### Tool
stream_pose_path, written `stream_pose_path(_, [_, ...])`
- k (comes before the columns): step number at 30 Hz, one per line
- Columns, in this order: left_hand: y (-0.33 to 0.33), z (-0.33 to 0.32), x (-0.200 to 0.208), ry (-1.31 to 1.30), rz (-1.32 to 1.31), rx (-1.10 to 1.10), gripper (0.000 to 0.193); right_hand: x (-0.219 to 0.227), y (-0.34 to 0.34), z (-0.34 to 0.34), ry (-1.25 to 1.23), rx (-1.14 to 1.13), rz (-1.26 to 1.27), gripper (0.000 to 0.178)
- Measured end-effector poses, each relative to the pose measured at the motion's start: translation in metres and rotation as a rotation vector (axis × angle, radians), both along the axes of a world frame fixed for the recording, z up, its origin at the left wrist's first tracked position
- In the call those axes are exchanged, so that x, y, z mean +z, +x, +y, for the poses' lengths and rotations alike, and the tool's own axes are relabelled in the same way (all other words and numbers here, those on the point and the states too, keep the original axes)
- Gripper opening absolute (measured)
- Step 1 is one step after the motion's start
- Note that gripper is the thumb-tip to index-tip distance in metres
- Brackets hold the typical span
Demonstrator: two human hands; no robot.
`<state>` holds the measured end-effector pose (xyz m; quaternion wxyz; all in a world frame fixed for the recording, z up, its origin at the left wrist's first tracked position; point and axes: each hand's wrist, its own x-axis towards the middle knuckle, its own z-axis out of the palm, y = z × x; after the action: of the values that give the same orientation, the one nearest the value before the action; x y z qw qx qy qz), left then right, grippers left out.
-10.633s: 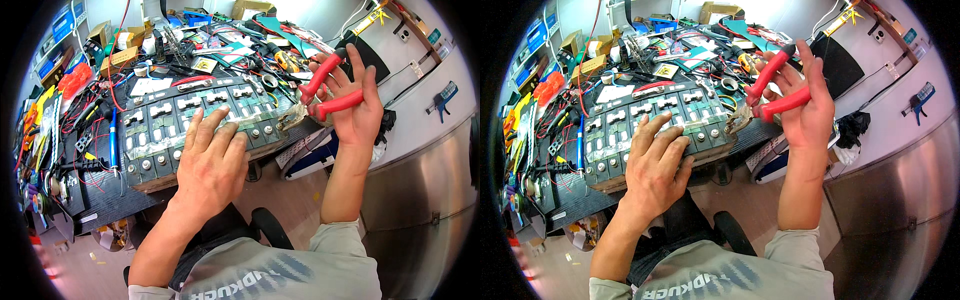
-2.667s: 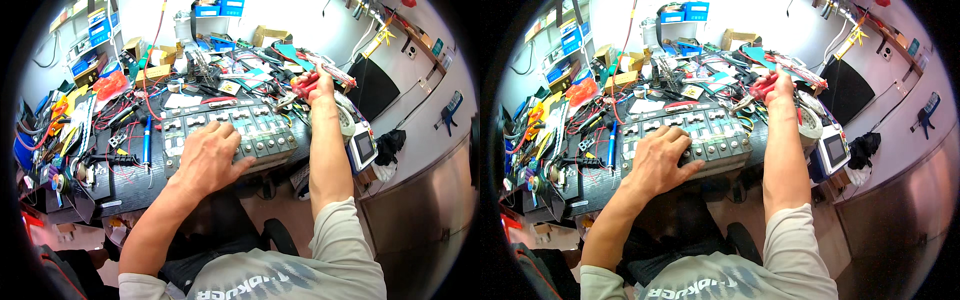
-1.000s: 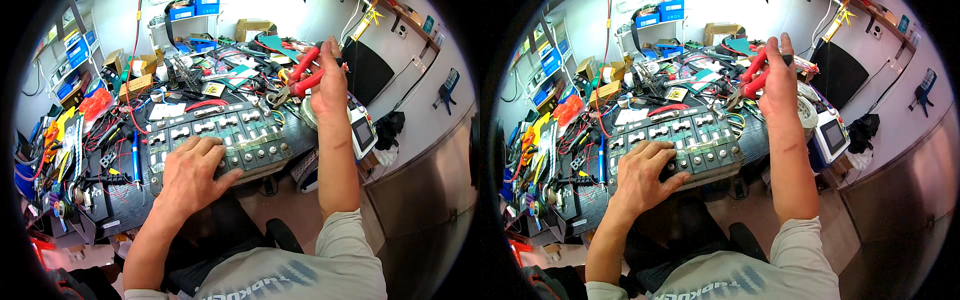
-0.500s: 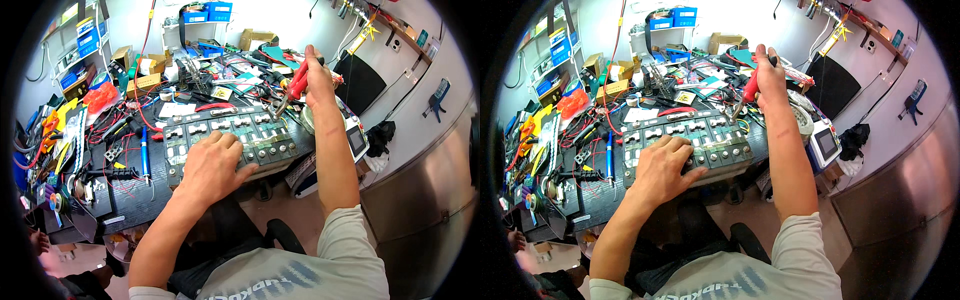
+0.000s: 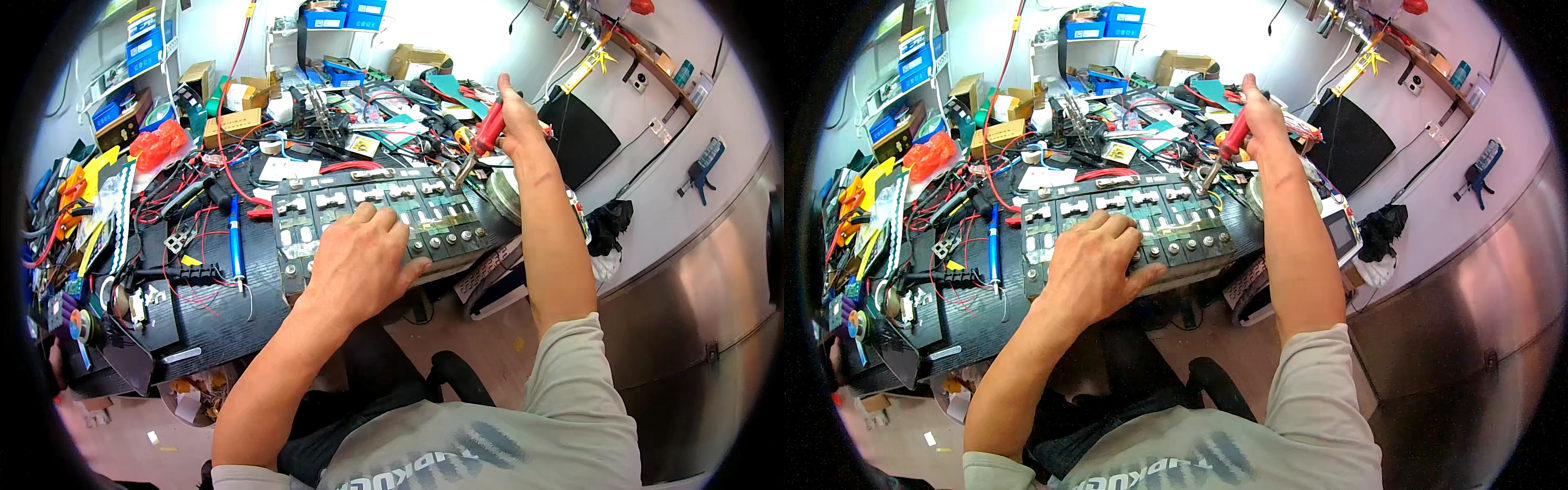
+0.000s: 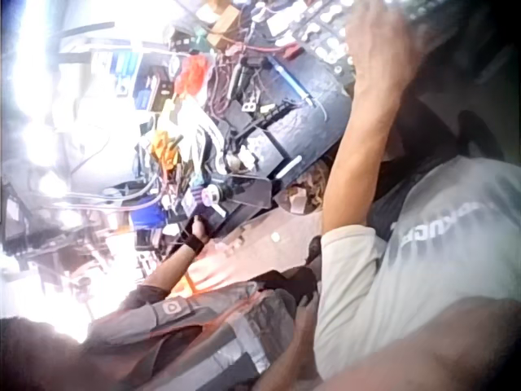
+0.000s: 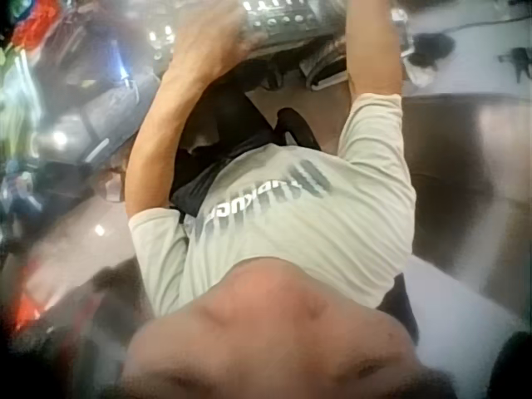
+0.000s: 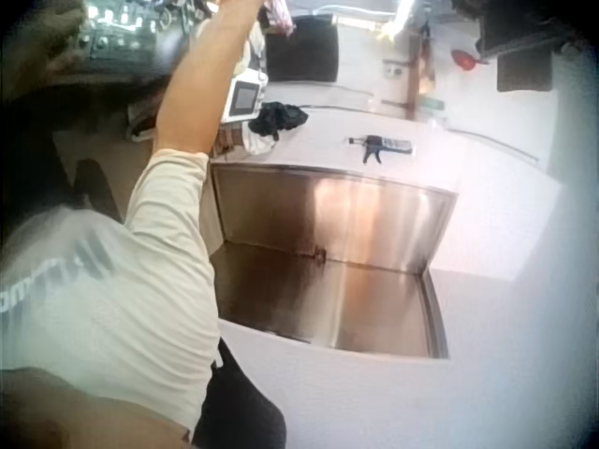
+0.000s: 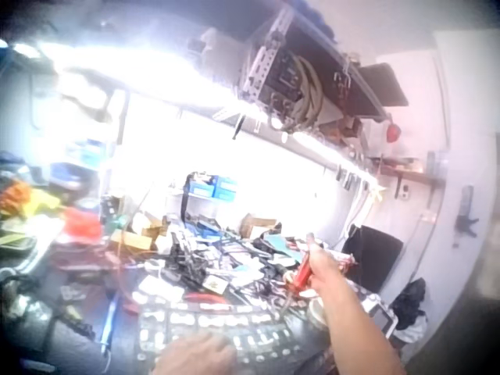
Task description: The person solders connections on a battery pack and uses pliers to adjust components on the battery casing.
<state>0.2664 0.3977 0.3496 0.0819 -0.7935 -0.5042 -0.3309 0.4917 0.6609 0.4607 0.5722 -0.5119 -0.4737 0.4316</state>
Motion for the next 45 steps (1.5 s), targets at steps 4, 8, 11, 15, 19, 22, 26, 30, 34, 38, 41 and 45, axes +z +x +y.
stream_pose_path(4, [-0.001,0.000,-0.002,-0.021,0.004,0.010,0.043,0.001,-0.030,-0.014,0.066,-0.030,-0.216,0.090])
stream_pose_path(8, [0.000,0.000,0.000,-0.026,0.011,0.017,0.044,-0.007,-0.033,-0.004,0.218,-0.068,-0.447,0.095])
stream_pose_path(11, [0.002,0.000,0.001,-0.036,-0.001,0.016,0.044,-0.016,-0.029,0.006,0.289,-0.108,-0.349,0.074])
stream_pose_path(15, [0.001,0.001,-0.001,-0.027,0.014,0.018,0.044,-0.020,-0.024,0.003,0.243,0.000,-0.128,0.055])
stream_pose_path(19, [0.002,0.001,0.001,-0.030,0.009,0.023,0.044,-0.020,-0.034,0.001,0.302,-0.039,-0.156,0.058])
stream_pose_path(22, [0.001,0.001,0.000,-0.032,0.015,0.030,0.045,-0.022,-0.040,-0.004,0.362,-0.028,-0.137,0.057])
stream_pose_path(26, [0.002,0.002,0.001,-0.018,0.024,0.027,0.045,-0.031,-0.028,0.007,0.463,0.005,-0.057,0.052])
stream_pose_path(30, [0.003,0.001,0.003,-0.024,0.019,0.032,0.045,-0.032,-0.027,0.003,0.594,-0.005,-0.137,0.044])
stream_pose_path(34, [0.002,0.000,0.004,-0.028,0.020,0.043,0.044,-0.030,-0.037,-0.041,0.718,0.010,-0.201,0.038])
stream_pose_path(38, [0.003,0.001,0.003,-0.034,0.023,0.040,0.044,-0.046,-0.053,-0.066,1.040,0.007,-0.407,0.037])
stream_pose_path(41, [0.004,0.000,0.003,-0.029,0.018,0.035,0.045,-0.040,-0.045,-0.059,0.919,-0.058,-0.286,0.038])
stream_pose_path(45, [0.003,0.000,0.003,-0.035,0.023,0.050,0.046,-0.021,-0.017,-0.041,0.493,0.088,0.115,0.048])
